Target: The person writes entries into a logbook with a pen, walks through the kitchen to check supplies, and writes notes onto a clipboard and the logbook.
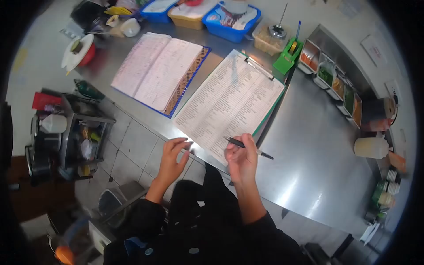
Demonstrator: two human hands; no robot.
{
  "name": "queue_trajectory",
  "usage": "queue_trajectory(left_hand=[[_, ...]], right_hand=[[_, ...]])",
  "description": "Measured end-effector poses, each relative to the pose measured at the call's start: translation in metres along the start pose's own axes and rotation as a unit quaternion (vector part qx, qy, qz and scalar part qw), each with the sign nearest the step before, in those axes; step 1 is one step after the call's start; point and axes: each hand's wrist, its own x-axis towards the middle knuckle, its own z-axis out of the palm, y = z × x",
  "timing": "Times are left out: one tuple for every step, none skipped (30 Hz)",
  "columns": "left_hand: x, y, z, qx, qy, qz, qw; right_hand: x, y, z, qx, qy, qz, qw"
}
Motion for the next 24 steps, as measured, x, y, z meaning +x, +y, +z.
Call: queue_trajectory(left_hand=[[0.008, -0.01, -0.001, -0.009, -0.014, -0.006, 1.0], [0.018, -0.019, -0.003, -0.012, -0.002, -0.001, 1.0], [0.024, -0.026, -0.006, -0.014, 0.007, 0.002, 1.0], [0.03, -0.03, -0.011, -0.027, 0.003, -0.001, 1.0], [0.035, -0.037, -0.017, -0.032, -0.009, 0.002, 0.999], [0.039, -0.045, -0.022, -0.03, -0.014, 0.026, 0.999], [0.043, -0.051, -0.026, -0.029, -0.02, 0.053, 0.998], [0.049, -0.055, -0.029, -0.046, -0.026, 0.055, 0.997], [0.057, -0.06, -0.031, -0.058, -0.044, 0.066, 0.995], [0.065, -0.066, -0.032, -0.064, -0.051, 0.099, 0.992], [0.07, -0.071, -0.037, -0.068, -0.056, 0.128, 0.988], [0.08, -0.076, -0.044, -0.064, -0.053, 0.132, 0.988], [0.088, -0.085, -0.051, -0.064, -0.056, 0.135, 0.987], [0.095, -0.098, -0.061, -0.037, -0.02, 0.131, 0.99], [0.103, -0.111, -0.072, -0.011, 0.015, 0.129, 0.991], [0.11, -0.123, -0.082, 0.01, 0.034, 0.116, 0.993], [0.117, -0.138, -0.088, 0.013, 0.034, 0.118, 0.992], [0.122, -0.152, -0.093, 0.018, 0.028, 0.121, 0.992], [0.127, -0.164, -0.097, 0.024, 0.025, 0.122, 0.992], [0.13, -0.169, -0.1, 0.013, 0.011, 0.124, 0.992], [0.131, -0.174, -0.1, 0.014, 0.012, 0.122, 0.992], [0.13, -0.178, -0.099, -0.003, -0.001, 0.155, 0.988], [0.129, -0.18, -0.098, -0.021, -0.015, 0.188, 0.982], [0.129, -0.181, -0.098, -0.022, -0.01, 0.202, 0.979]], right_hand=[[0.009, 0.008, -0.001, -0.004, 0.017, -0.003, 1.0], [0.019, 0.016, -0.002, 0.031, -0.027, 0.022, 0.999], [0.025, 0.023, -0.002, 0.067, -0.068, 0.047, 0.994], [0.028, 0.026, 0.002, 0.057, -0.027, 0.032, 0.998], [0.033, 0.029, 0.003, 0.059, -0.016, 0.023, 0.998], [0.037, 0.028, 0.0, 0.067, -0.008, 0.002, 0.998], [0.041, 0.029, 0.0, 0.075, 0.0, -0.023, 0.997], [0.042, 0.028, 0.002, 0.076, 0.03, -0.054, 0.995], [0.039, 0.026, 0.003, 0.079, 0.043, -0.074, 0.993], [0.038, 0.025, 0.004, 0.076, 0.042, -0.119, 0.989], [0.035, 0.027, 0.005, 0.071, 0.041, -0.157, 0.984], [0.032, 0.031, 0.008, 0.074, 0.047, -0.165, 0.982], [0.03, 0.036, 0.011, 0.074, 0.052, -0.197, 0.976], [0.03, 0.047, 0.017, 0.078, 0.056, -0.224, 0.97], [0.033, 0.059, 0.025, 0.084, 0.055, -0.224, 0.969], [0.035, 0.073, 0.034, 0.04, 0.078, -0.235, 0.968], [0.04, 0.087, 0.043, -0.005, 0.099, -0.243, 0.965], [0.047, 0.103, 0.05, -0.051, 0.103, -0.247, 0.962], [0.056, 0.121, 0.062, -0.051, 0.1, -0.245, 0.963], [0.065, 0.14, 0.077, -0.126, 0.133, -0.272, 0.945], [0.073, 0.154, 0.088, -0.2, 0.166, -0.298, 0.918], [0.079, 0.162, 0.095, -0.238, 0.071, -0.31, 0.918], [0.084, 0.172, 0.1, -0.241, 0.073, -0.308, 0.918], [0.089, 0.184, 0.105, -0.302, 0.067, -0.305, 0.9]])
